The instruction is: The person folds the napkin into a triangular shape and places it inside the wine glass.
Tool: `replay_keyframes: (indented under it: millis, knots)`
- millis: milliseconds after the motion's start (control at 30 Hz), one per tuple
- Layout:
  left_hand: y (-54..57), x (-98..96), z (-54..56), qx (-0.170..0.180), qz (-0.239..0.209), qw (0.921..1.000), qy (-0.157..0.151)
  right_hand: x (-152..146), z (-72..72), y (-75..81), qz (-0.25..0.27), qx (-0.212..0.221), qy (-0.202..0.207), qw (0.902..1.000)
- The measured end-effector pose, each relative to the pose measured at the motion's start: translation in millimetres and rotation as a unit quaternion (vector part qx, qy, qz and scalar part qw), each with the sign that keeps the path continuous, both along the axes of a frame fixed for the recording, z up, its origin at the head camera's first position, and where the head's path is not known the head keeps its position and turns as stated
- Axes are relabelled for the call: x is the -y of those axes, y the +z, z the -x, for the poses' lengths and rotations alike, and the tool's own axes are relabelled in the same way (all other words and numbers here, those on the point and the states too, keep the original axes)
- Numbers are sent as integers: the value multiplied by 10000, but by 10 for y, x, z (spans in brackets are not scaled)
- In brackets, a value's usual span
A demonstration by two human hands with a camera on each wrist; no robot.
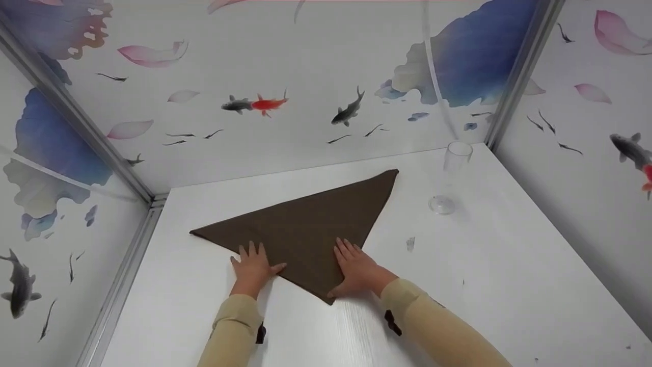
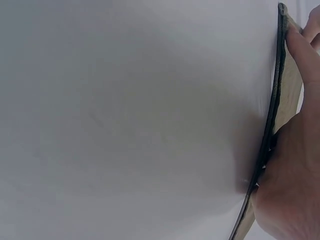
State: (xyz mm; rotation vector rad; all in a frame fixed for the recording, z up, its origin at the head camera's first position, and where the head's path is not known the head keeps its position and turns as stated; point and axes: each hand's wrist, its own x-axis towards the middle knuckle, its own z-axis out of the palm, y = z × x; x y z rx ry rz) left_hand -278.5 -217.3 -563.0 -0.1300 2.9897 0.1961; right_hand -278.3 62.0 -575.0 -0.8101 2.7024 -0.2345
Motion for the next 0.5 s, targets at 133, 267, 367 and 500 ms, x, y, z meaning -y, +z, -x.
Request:
replay_keyframes:
  millis: [133,267,367,500]
  knots:
    - [24,-52,-35,16,-197,9996,-185,-26,-26,2,69,-31,-80,9999]
    - [36,-91,-48,85,-377,9988,-301,-41,-58,8,-7,-54,-147,9999]
    - [39,-105,-42,119,-389,9985,-368,-42,-85,15,-38,-91,-219,9997]
    - [44,-104,-32,123,-425,9980,-451,-40,-122,14,-10,-147,-317,9994]
